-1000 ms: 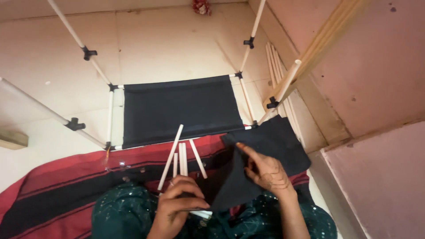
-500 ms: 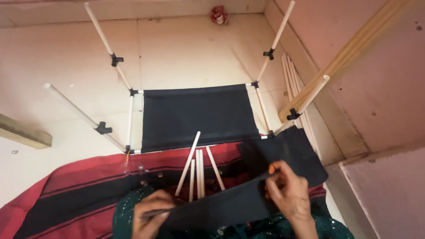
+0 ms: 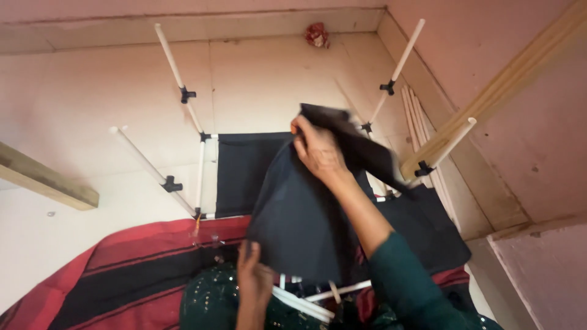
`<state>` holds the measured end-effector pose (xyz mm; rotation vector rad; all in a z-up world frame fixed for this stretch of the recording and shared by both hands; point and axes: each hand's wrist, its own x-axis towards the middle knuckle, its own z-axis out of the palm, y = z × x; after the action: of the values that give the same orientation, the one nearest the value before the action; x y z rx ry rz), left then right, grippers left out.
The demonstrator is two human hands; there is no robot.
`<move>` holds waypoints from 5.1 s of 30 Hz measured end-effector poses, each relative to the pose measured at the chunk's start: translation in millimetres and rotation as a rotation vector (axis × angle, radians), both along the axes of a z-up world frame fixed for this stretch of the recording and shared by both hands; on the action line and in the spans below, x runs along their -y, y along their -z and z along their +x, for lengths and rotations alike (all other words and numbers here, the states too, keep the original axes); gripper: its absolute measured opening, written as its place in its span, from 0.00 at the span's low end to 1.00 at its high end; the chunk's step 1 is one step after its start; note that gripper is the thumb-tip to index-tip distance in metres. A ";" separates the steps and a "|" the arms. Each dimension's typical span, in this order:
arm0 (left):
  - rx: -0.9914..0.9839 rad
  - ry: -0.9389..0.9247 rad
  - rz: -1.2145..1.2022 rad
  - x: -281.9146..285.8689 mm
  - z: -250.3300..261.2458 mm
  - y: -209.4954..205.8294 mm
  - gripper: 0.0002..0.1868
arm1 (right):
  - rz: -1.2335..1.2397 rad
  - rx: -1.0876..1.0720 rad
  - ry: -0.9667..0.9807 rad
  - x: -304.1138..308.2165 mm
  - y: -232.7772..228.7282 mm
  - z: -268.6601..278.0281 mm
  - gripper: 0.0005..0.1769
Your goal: The person assembles a small folding table by connecting white plastic poles with black corner joints and attaching black fabric panels to the frame. They insert poles into joints, secure the fabric, and adjust the structure while seated on the floor.
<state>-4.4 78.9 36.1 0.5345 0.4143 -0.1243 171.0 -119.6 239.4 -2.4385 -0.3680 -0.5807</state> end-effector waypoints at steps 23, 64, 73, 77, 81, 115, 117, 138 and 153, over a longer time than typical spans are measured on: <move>-0.176 0.103 0.810 45.2 17.7 42.6 0.19 | 0.582 -1.365 0.250 91.7 262.0 22.1 0.41; 0.539 0.284 2.022 59.7 -9.0 9.8 0.18 | -0.284 -0.107 0.926 393.7 292.6 -195.2 0.29; 0.544 0.303 2.005 65.7 -5.7 27.4 0.17 | -0.462 -0.519 1.148 381.8 308.3 -177.2 0.21; 0.527 0.290 1.979 63.4 -7.2 27.3 0.17 | -0.371 -0.534 1.186 388.3 311.3 -173.3 0.22; 0.516 0.323 1.997 63.7 -5.3 24.8 0.15 | -0.182 -0.357 1.156 398.0 311.2 -171.5 0.19; 0.555 0.234 1.901 64.3 -3.9 38.3 0.12 | 0.238 -0.546 0.904 383.7 264.5 -304.5 0.23; 0.552 0.243 1.906 62.8 -5.3 37.8 0.13 | 0.185 -0.419 0.994 376.0 270.8 -307.2 0.25; 0.661 0.023 1.692 65.6 -15.4 -5.9 0.11 | 1.192 0.294 0.338 134.3 185.7 -251.1 0.29; 0.726 0.316 0.899 88.9 -34.0 -29.1 0.28 | 0.574 -0.243 -0.085 23.2 212.4 -263.1 0.21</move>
<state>-38.4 -10.0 65.1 1.4678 -0.3688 -0.0331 -92.0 -142.7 27.0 -1.8990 -0.1707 -0.2934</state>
